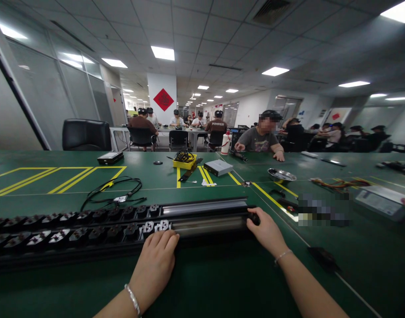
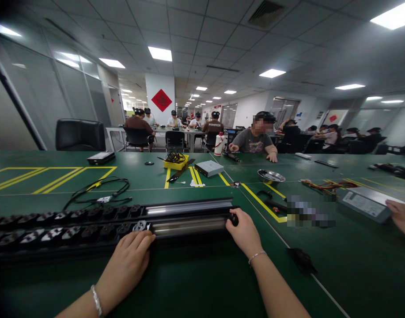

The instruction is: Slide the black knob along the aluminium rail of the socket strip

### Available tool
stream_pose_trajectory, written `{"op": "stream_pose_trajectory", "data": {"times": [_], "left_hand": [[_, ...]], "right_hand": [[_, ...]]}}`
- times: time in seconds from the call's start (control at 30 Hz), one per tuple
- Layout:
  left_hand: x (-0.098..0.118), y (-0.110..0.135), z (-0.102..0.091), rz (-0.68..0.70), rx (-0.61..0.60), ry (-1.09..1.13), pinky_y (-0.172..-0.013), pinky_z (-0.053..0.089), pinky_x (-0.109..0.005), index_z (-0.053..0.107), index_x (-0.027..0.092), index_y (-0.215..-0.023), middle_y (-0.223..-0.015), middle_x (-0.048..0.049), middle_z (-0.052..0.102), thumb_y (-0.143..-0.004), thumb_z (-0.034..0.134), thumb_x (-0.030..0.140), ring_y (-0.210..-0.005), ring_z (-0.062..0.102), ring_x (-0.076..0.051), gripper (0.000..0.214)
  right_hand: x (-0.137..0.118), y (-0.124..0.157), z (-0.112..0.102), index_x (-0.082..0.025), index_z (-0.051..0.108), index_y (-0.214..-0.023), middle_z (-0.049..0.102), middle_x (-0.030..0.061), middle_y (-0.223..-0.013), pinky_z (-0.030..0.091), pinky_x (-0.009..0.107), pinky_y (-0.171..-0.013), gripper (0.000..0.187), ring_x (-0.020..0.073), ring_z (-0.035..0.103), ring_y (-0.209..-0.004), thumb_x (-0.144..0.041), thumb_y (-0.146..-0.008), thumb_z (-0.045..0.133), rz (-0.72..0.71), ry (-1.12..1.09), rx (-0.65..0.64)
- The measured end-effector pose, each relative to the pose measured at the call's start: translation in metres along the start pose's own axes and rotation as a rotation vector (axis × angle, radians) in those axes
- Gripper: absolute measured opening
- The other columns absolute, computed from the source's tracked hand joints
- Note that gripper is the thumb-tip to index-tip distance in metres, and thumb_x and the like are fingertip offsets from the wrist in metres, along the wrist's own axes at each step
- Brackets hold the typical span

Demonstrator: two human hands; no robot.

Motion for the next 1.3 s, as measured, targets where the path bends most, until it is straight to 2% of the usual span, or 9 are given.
{"op": "stream_pose_trajectory", "data": {"times": [0.33,0.5,0.67,1.07,1.3], "left_hand": [[0.0,0.0,0.001,-0.001,0.022,0.017,-0.082,0.04,-0.036,0.051,0.02,-0.099,-0.101,-0.0047,0.058,-0.073,0.042,0.005,-0.093,0.052,-0.02,0.032],[0.001,0.0,0.002,-0.009,0.033,0.03,-0.081,0.041,-0.036,0.052,0.02,-0.099,-0.101,-0.0049,0.059,-0.073,0.043,0.007,-0.092,0.052,-0.019,0.03],[0.001,0.0,0.003,-0.012,0.031,0.034,-0.083,0.04,-0.036,0.051,0.019,-0.099,-0.102,-0.005,0.058,-0.072,0.044,0.006,-0.094,0.052,-0.019,0.031],[-0.001,0.002,0.005,-0.016,0.004,0.044,-0.085,0.039,-0.037,0.05,0.02,-0.102,-0.104,-0.0051,0.057,-0.073,0.045,0.008,-0.096,0.05,-0.02,0.032],[0.0,0.002,0.004,-0.019,0.028,0.045,-0.085,0.04,-0.036,0.051,0.02,-0.101,-0.103,-0.0046,0.058,-0.071,0.046,0.007,-0.096,0.051,-0.019,0.033]], "right_hand": [[0.005,-0.002,0.001,-0.02,0.054,-0.1,0.058,0.005,-0.101,0.04,0.031,-0.083,0.033,0.0187,0.053,-0.095,-0.032,-0.071,0.045,0.0,-0.01,-0.001],[0.01,-0.003,0.002,-0.019,0.054,-0.098,0.053,0.0084,-0.116,0.034,0.035,-0.093,0.032,0.0222,0.047,-0.109,-0.034,-0.071,0.046,-0.037,0.051,0.02],[0.01,-0.003,0.002,-0.021,0.053,-0.101,0.055,0.0076,-0.113,0.039,0.034,-0.087,0.033,0.0213,0.051,-0.103,-0.036,-0.073,0.046,0.028,0.022,-0.048],[0.003,-0.001,-0.004,-0.022,0.053,-0.1,0.055,0.0063,-0.114,0.041,0.033,-0.082,0.031,0.0219,0.052,-0.101,-0.036,-0.073,0.045,0.087,0.029,-0.053],[0.006,-0.002,-0.001,-0.022,0.053,-0.099,0.057,0.0052,-0.112,0.04,0.031,-0.084,0.031,0.0205,0.053,-0.1,-0.035,-0.072,0.046,0.052,0.014,-0.022]]}}
Point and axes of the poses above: each hand's wrist, its own y-axis away from the middle knuckle, its own z-axis out of the palm, x = y × z, the point moved 2 cm from there along -y, towards the middle knuckle
